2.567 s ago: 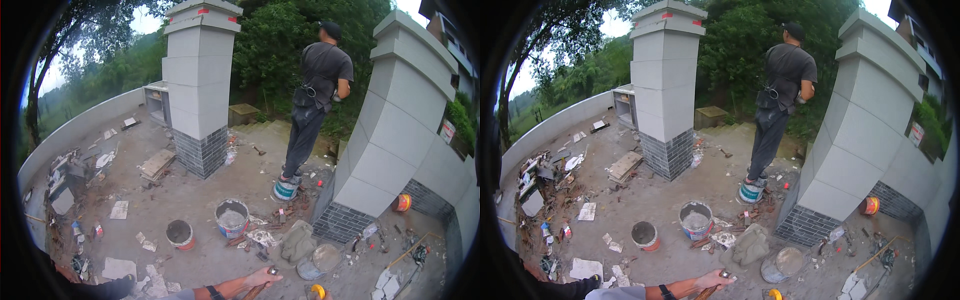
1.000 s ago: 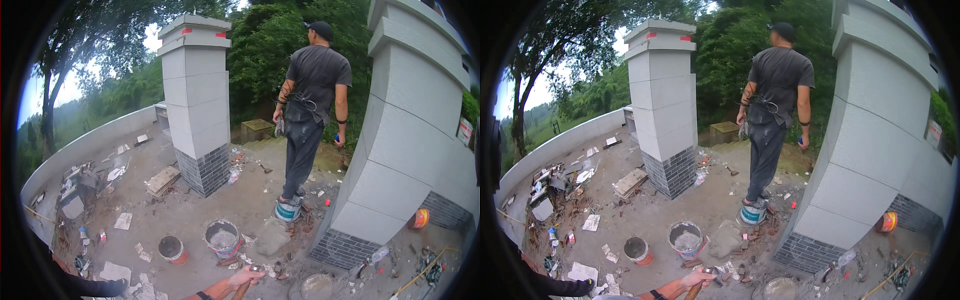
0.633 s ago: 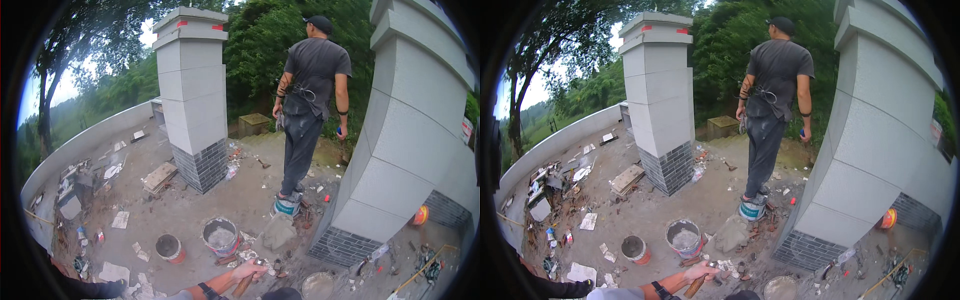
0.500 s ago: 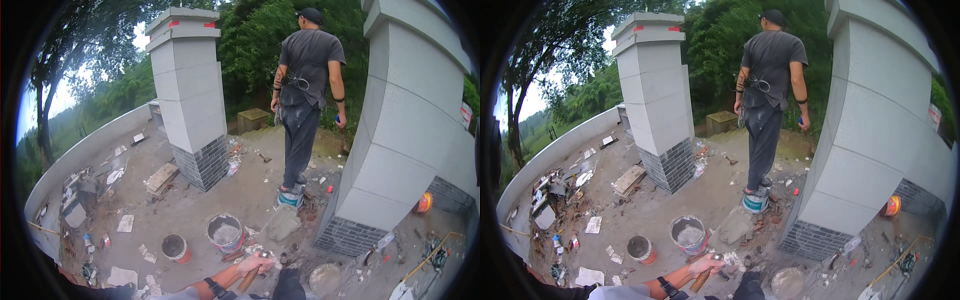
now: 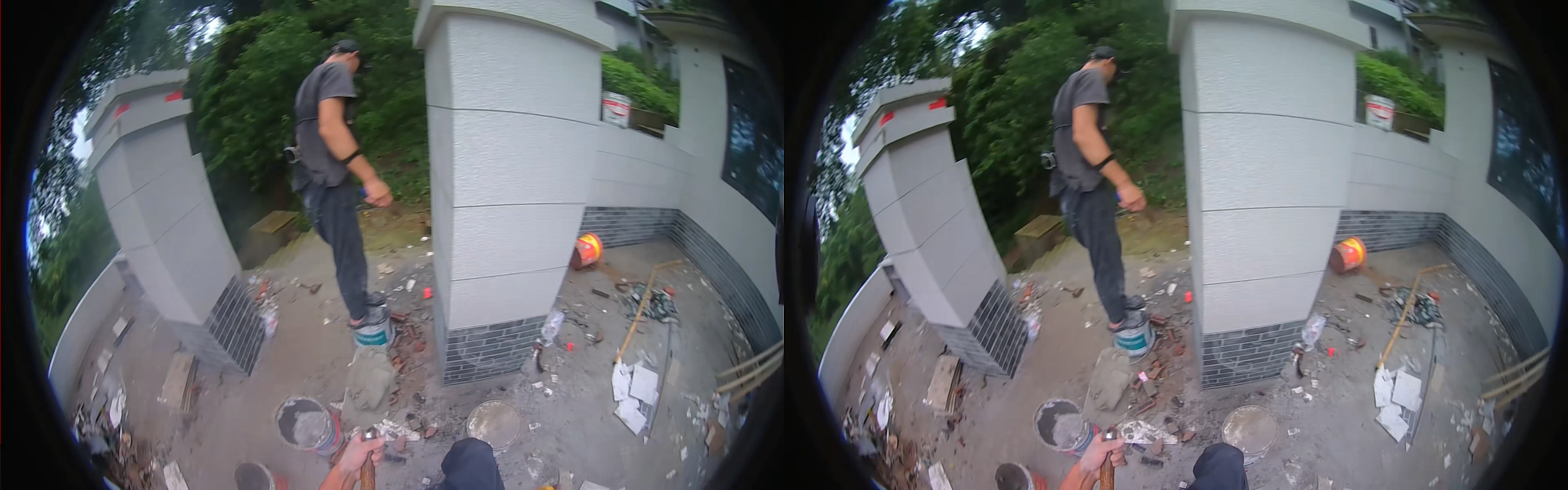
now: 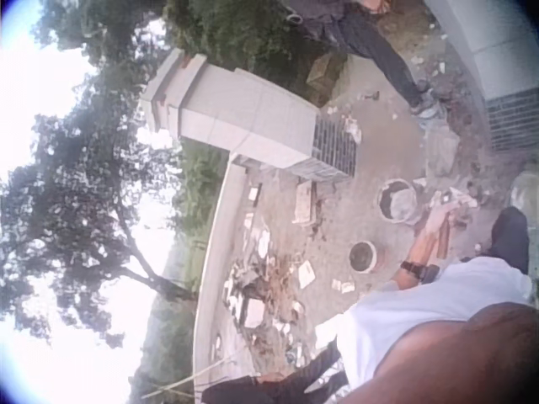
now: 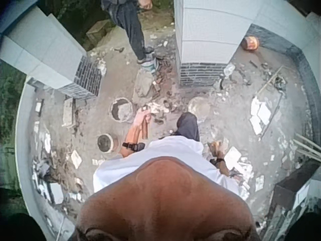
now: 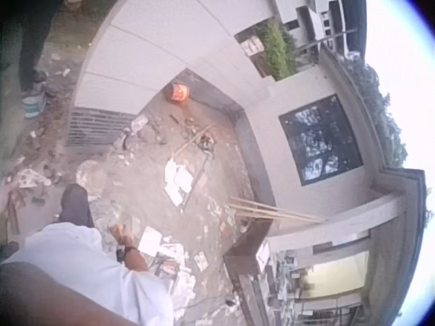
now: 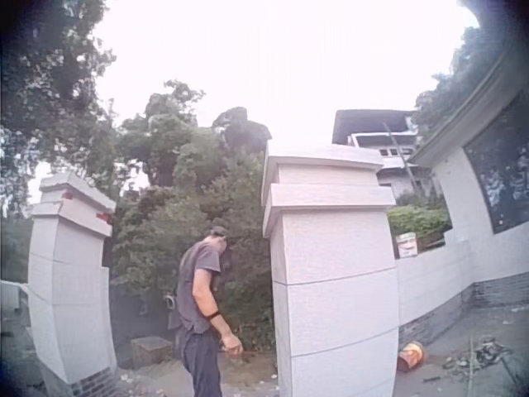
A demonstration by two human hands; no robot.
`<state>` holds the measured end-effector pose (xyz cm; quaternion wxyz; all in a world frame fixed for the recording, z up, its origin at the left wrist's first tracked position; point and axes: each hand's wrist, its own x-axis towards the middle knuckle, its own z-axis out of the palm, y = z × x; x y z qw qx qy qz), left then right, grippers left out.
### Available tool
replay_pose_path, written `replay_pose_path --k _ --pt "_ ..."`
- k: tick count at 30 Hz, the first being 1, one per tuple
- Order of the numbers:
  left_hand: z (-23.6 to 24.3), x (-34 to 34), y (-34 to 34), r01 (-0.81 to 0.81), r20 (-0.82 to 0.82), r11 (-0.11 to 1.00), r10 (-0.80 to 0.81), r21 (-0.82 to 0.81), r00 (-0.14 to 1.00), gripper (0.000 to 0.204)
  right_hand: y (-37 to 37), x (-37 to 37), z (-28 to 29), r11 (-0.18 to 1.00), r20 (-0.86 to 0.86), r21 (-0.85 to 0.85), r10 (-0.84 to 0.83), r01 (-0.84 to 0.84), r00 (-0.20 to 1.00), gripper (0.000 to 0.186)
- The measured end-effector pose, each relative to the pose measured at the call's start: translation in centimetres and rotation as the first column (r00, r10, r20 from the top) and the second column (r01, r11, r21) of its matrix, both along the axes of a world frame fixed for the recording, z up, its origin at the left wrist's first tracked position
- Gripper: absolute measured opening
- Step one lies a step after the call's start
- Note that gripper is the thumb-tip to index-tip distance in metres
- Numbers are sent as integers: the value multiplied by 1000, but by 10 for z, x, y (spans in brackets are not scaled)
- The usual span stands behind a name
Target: Apply plaster or cement mixture to the corner and surface of a structural pillar using a trowel and a float tool.
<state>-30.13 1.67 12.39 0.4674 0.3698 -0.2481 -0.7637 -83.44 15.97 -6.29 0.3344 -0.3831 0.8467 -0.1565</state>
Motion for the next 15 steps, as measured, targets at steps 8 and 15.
replay_pose_path --k 8,15 --pt "23 -23 0 71 54 997 -71 -8 996 12 39 1 -13 990 62 27 -141 140 988 43" --pt "59 -50 15 -71 71 997 68 38 995 11 80 -5 -59 975 175 30 -223 221 959 44"
